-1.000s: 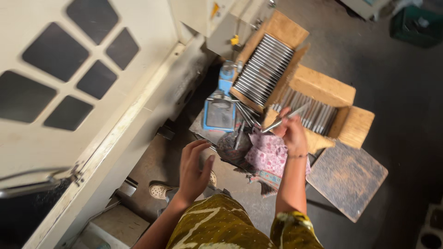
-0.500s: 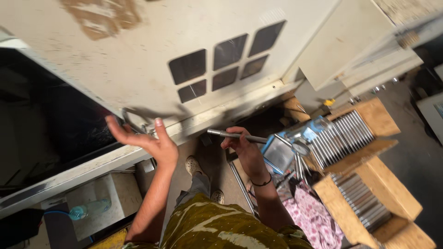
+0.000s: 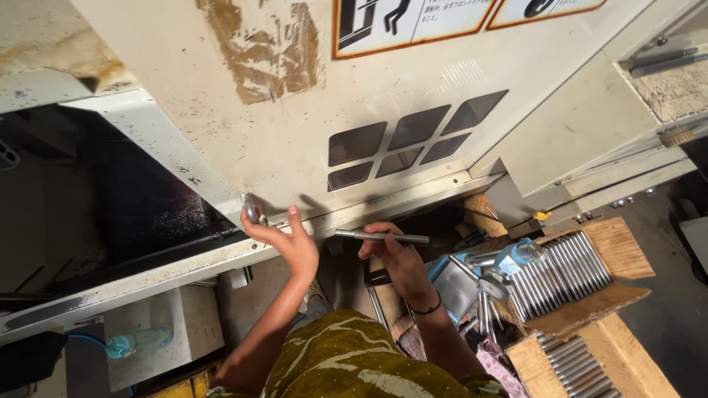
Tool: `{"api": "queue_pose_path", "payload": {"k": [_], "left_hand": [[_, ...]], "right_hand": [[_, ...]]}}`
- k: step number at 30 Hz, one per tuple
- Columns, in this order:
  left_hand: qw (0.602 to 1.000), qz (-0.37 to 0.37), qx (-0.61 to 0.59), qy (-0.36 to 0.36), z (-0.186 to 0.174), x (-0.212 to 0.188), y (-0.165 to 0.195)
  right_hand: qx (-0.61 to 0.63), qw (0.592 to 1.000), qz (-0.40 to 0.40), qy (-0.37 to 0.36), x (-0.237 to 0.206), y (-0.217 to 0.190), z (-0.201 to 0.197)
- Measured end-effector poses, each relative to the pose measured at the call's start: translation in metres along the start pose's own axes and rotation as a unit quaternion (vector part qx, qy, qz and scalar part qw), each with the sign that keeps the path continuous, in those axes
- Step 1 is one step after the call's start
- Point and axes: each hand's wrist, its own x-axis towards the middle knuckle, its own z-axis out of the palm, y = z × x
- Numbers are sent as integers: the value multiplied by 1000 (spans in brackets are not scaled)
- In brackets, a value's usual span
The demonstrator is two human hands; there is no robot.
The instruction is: The person repeatedly picks up cylindrical metal rods from a cardboard box, wipes them with a cloth, and visually inspects them. The person also opens a machine door to place a rod inside and then closes it, continuing the cycle of handling and inspecting the rods.
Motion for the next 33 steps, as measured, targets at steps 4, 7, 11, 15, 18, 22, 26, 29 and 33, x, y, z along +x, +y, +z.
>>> {"api": "queue_pose_path", "payload": {"k": [4, 7, 11, 15, 18, 22, 26, 29, 33], "left_hand": [[998, 10, -25, -58, 32, -26, 1], [990, 65, -21, -122, 64, -44, 0], [972, 76, -53, -217, 111, -70, 11], [945, -40, -146, -289, 157, -76, 27], [902, -40, -206, -378, 190, -66, 39], [876, -36, -222, -427, 229, -69, 57], [851, -47, -257, -456, 256, -76, 69], [825, -5, -289, -485, 273, -74, 66], [775, 15, -314, -548, 267, -63, 40]], "right_hand": [[-51, 993, -8, 109, -25, -6, -13], [-48, 982, -31, 180, -41, -9, -23], [-60, 968, -78, 232, -53, -16, -43], [-76, 950, -118, 278, -58, -27, -63], [-158, 920, -138, 331, -57, -35, -71], [-292, 849, -188, 399, -43, -50, -74], [-352, 798, -246, 423, -19, -70, -67], [-366, 778, -268, 435, 13, -85, -62], [-359, 777, -307, 415, 81, -91, -65]]}}
